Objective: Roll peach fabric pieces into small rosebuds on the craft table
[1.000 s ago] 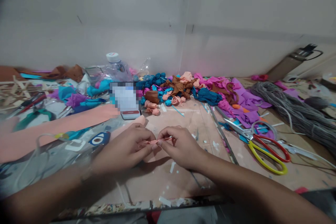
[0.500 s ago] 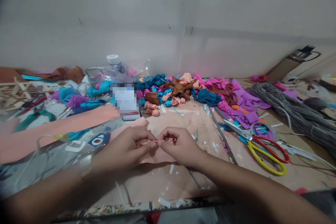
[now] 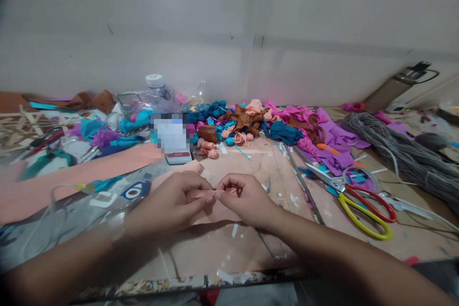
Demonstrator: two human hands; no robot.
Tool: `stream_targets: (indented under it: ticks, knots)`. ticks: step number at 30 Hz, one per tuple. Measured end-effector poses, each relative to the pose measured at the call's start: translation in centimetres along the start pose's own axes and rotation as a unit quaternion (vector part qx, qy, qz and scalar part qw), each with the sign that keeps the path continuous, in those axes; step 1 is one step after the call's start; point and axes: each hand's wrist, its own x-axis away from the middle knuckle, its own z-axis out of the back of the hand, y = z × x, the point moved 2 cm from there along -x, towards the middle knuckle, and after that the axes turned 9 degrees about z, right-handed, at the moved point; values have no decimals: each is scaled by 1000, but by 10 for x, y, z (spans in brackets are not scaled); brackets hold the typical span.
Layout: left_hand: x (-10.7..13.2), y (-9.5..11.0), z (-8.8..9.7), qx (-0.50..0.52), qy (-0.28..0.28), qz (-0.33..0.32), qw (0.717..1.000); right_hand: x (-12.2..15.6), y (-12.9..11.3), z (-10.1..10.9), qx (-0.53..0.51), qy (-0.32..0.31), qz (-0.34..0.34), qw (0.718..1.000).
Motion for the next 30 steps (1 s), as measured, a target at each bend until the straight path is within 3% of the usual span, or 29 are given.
stream_targets:
  ticks: [7, 12, 20, 30]
  knots:
    - [-1, -5, -3, 49, -20, 10, 999, 1, -2, 0, 14, -2, 19, 1000]
    - [-1, -6, -3, 55, -47, 37, 997, 2, -4, -2, 52, -3, 72, 996]
    - [-1, -6, -4, 118, -97, 60, 986, 2, -10, 0, 172, 22, 211, 962]
    - [-4, -14, -7, 195, -119, 48, 972, 2, -11, 0, 204, 28, 260, 943]
